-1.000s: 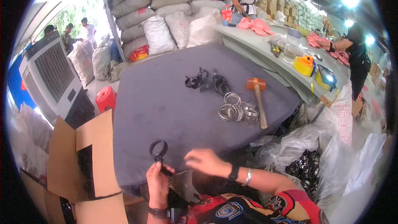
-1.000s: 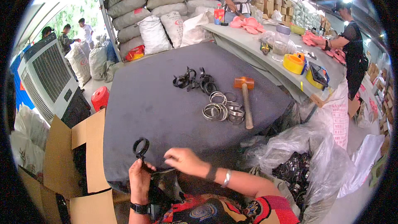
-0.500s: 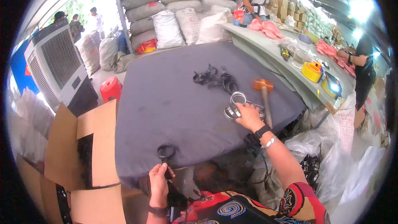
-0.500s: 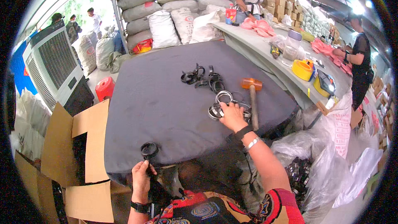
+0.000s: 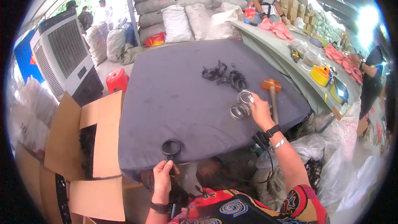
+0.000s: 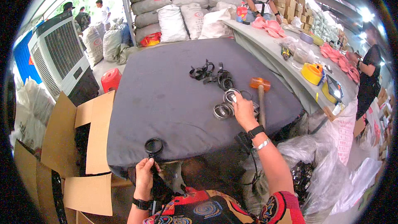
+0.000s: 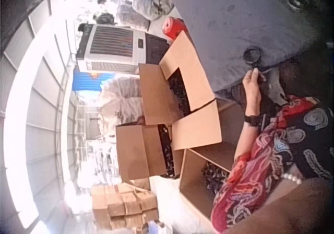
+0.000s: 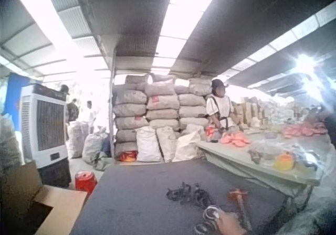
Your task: Assembling black plastic industrial components with metal rings using a rubber mallet.
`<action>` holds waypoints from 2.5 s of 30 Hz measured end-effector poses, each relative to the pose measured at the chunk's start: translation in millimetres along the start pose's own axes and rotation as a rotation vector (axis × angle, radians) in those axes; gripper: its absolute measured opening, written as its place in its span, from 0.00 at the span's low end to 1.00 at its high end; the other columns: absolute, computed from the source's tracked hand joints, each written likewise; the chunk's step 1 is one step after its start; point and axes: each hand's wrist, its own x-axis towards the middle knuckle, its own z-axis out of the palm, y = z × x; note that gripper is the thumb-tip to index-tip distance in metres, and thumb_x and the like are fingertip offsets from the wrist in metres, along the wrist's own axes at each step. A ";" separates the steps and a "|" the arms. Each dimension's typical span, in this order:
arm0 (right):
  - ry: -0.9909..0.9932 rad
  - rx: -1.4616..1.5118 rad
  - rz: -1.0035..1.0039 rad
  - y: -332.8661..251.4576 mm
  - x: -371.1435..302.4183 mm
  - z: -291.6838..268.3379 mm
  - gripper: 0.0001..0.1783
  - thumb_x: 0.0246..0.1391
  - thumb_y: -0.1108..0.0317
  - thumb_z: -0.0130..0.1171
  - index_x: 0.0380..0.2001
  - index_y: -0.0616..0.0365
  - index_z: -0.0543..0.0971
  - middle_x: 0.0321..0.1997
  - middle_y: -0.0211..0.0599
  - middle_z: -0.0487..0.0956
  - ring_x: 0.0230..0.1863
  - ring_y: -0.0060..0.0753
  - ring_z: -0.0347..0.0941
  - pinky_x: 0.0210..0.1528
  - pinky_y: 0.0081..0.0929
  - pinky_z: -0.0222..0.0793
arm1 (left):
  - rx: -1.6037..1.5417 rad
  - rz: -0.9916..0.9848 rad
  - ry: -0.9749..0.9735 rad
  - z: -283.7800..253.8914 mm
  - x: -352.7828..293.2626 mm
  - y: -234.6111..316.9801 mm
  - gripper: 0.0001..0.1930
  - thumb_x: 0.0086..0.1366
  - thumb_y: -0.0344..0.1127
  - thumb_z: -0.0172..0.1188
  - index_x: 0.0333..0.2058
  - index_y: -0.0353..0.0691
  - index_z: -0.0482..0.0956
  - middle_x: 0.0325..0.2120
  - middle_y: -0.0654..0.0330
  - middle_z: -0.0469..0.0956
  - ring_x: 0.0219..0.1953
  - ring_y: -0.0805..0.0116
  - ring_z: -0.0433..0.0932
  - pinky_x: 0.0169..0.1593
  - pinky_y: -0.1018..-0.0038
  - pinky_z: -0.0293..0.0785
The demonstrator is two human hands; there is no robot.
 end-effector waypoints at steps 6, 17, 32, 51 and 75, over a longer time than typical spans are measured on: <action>-0.086 0.911 0.172 -51.5 -4.5 -0.5 0.15 0.57 0.71 0.51 0.48 0.60 0.73 0.28 0.33 0.76 0.26 0.20 0.71 0.28 0.21 0.69 | -0.031 -0.050 -0.010 -7.3 -9.3 -1.5 0.09 0.63 0.32 0.54 0.24 0.36 0.74 0.19 0.60 0.75 0.21 0.71 0.73 0.30 0.76 0.69; -0.488 0.666 0.049 -63.6 -12.2 72.3 0.15 0.55 0.69 0.54 0.43 0.69 0.76 0.33 0.42 0.80 0.31 0.38 0.76 0.36 0.31 0.72 | 0.072 -0.011 -0.063 -19.8 -0.2 -23.1 0.08 0.64 0.32 0.54 0.25 0.38 0.74 0.21 0.64 0.75 0.23 0.73 0.73 0.32 0.76 0.70; -0.236 0.634 -0.440 -165.2 -69.8 62.4 0.09 0.54 0.77 0.52 0.39 0.63 0.77 0.29 0.42 0.76 0.24 0.35 0.76 0.27 0.28 0.72 | -0.277 -0.033 -0.060 25.2 6.3 24.2 0.09 0.60 0.27 0.58 0.40 0.35 0.74 0.34 0.55 0.80 0.25 0.73 0.72 0.34 0.76 0.70; -0.359 0.701 -0.607 -199.3 -105.3 59.9 0.07 0.47 0.68 0.61 0.31 0.57 0.77 0.29 0.39 0.75 0.33 0.46 0.72 0.36 0.40 0.68 | -0.322 0.027 -0.023 17.2 5.2 11.2 0.07 0.58 0.21 0.55 0.36 0.35 0.73 0.28 0.58 0.77 0.25 0.69 0.74 0.30 0.74 0.71; -0.119 -0.098 -0.501 -131.6 -35.4 63.4 0.11 0.48 0.63 0.59 0.32 0.59 0.77 0.34 0.45 0.75 0.41 0.48 0.71 0.44 0.41 0.66 | -0.731 0.074 -0.260 -15.5 -1.4 17.3 0.09 0.56 0.28 0.61 0.30 0.45 0.69 0.21 0.61 0.71 0.25 0.67 0.70 0.35 0.71 0.67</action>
